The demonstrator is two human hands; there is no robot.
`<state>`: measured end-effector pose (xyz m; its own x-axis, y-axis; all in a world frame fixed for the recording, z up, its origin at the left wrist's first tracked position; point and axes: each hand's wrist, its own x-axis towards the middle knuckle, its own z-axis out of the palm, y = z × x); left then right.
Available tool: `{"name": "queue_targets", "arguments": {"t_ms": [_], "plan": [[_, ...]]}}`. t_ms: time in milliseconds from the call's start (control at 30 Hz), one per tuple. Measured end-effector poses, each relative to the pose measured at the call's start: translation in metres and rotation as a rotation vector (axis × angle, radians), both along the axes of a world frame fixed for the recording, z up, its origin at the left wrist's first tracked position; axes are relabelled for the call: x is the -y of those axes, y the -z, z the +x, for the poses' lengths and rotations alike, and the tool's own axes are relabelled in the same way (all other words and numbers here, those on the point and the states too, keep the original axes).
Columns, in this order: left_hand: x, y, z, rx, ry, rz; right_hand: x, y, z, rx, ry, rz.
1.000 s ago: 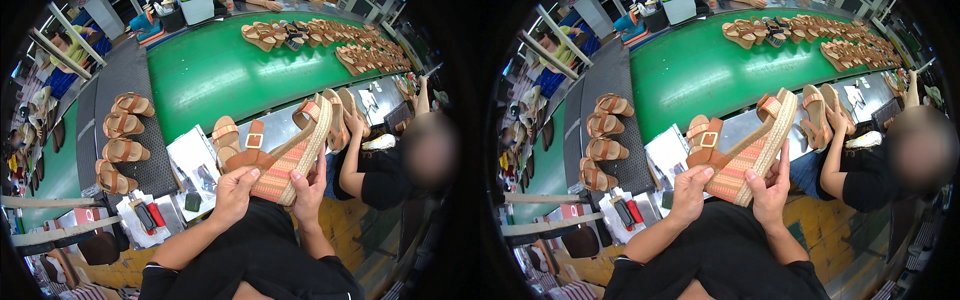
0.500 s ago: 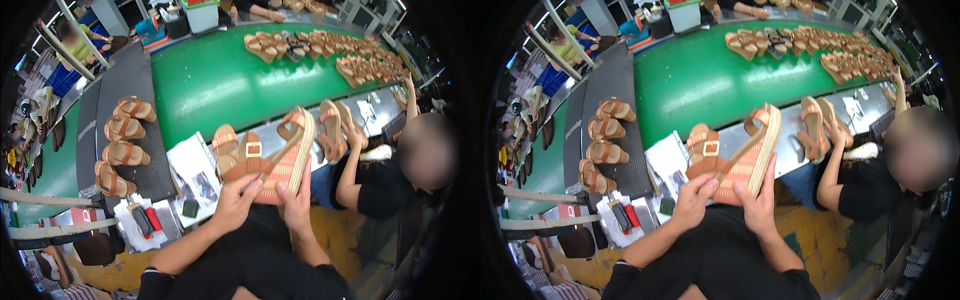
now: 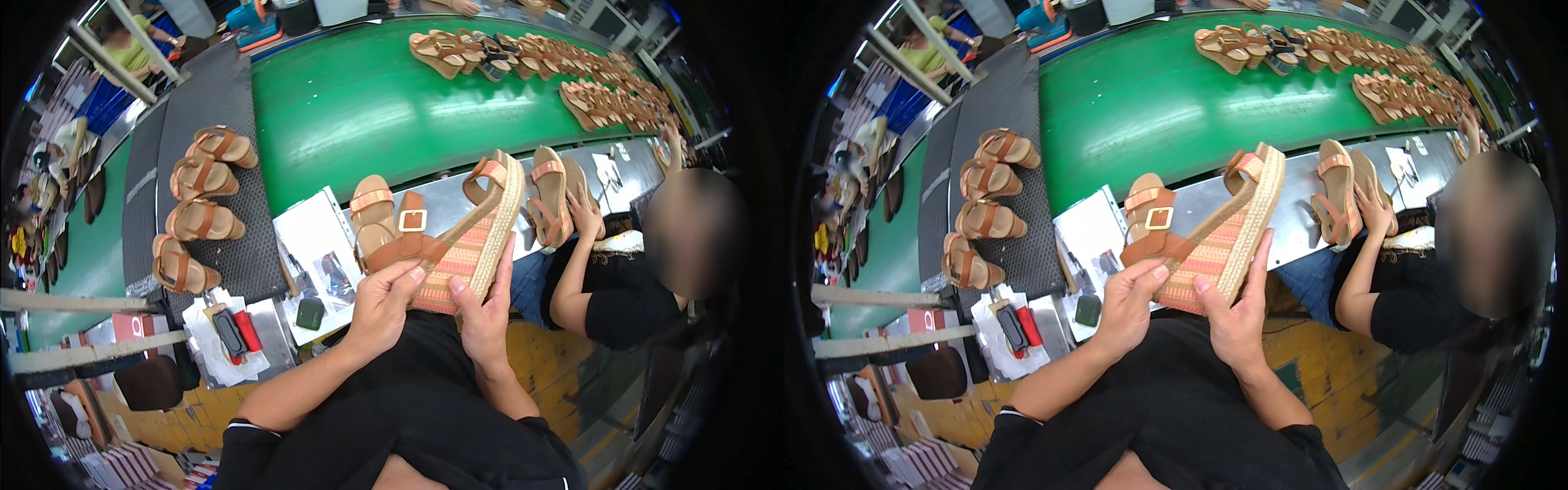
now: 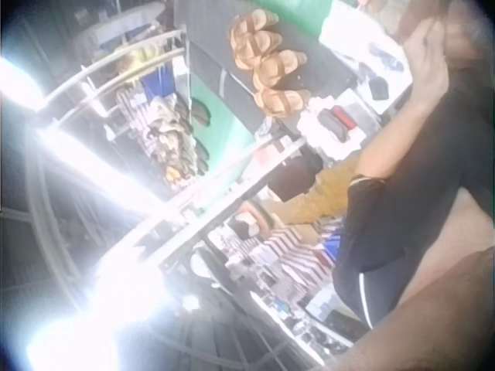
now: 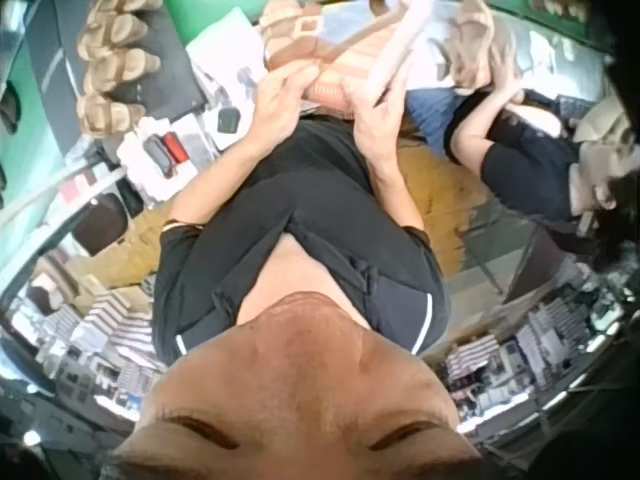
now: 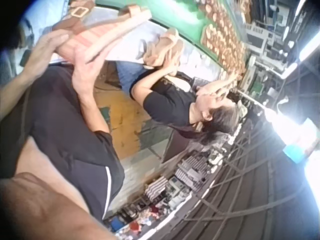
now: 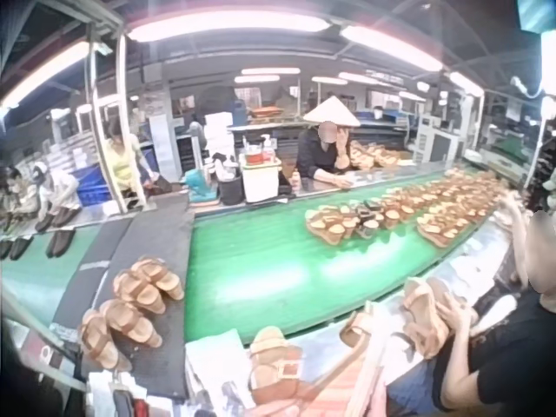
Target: The person walks through a shoe factory and then inspects a pair of woven wedge sandals at a workstation. They pick up the sandals, turn them over to examine the soles and straps, and place them back on the table.
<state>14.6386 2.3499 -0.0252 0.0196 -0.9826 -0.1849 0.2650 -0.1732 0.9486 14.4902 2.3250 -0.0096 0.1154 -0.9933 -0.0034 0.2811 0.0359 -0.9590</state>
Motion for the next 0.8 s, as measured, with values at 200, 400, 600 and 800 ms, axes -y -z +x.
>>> {"name": "queue_targets", "arguments": {"t_ms": [200, 400, 600, 800], "plan": [[-0.028, 0.012, 0.030, 0.344, 0.078, -0.375, -0.005, 0.016, 0.001, -0.134, 0.093, 0.037], [-0.118, 0.078, 0.089, 0.490, -0.273, 0.170, 0.005, 0.041, -0.009, -0.182, 0.149, 0.112], [-0.232, 0.164, 0.129, 0.645, -1.109, 0.409, 0.018, 0.049, -0.017, -0.240, 0.115, 0.111], [-0.288, 0.165, 0.145, 1.280, -0.987, 0.532, 0.022, 0.055, -0.018, -0.231, 0.140, 0.094]]}}
